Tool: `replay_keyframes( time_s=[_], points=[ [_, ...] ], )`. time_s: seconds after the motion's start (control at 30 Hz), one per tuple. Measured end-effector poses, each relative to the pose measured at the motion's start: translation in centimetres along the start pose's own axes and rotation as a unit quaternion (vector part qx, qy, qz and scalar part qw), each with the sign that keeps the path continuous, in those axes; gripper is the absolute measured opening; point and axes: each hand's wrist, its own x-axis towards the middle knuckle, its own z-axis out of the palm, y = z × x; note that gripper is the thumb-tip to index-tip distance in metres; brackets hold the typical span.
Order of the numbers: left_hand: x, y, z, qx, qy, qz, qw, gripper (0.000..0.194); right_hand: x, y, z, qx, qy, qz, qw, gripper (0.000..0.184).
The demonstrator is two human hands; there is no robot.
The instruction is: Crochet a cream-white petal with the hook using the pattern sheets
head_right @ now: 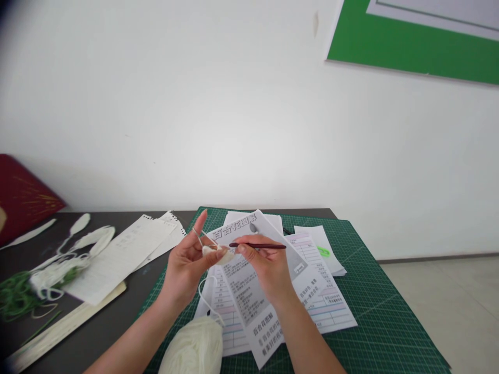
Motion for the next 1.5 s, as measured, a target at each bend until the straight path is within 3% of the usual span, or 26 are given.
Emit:
replay_keyframes(
  time_s=[0.2, 0.6, 0.77, 1.03, 1.37, 1.5],
  points=[
    [-0.15, 0.04, 0.14, -0.027, 0.000, -0.015, 1.000, 0.081, -0.11, 0.08, 0.12, 0.009, 0.013, 0.014, 1.000, 0.010],
    [-0.02, 0.24, 0.25, -0.042, -0.004, -0.031, 0.999, 0.090, -0.23, 0.00, 0.32, -0.008, 0.010, 0.007, 1.000, 0.010],
    [-0.12, 0.32, 0.36, -0.094, -0.004, -0.066, 0.993, 0.092, -0.25, -0.35, 0.73, -0.030, -0.017, -0.007, 0.999, 0.007],
    [-0.36, 0.28, 0.80, -0.096, 0.003, -0.063, 0.993, 0.091, -0.19, -0.30, 0.77, -0.041, -0.051, -0.004, 0.998, 0.016],
    [-0.25, 0.31, 0.99, -0.102, 0.002, -0.078, 0.992, 0.097, -0.23, -0.38, 0.64, -0.045, -0.056, 0.009, 0.997, 0.009],
    [-0.07, 0.63, 0.88, -0.106, -0.009, -0.091, 0.990, 0.094, -0.03, -0.54, 0.72, -0.045, -0.032, 0.003, 0.998, 0.007]
  ],
)
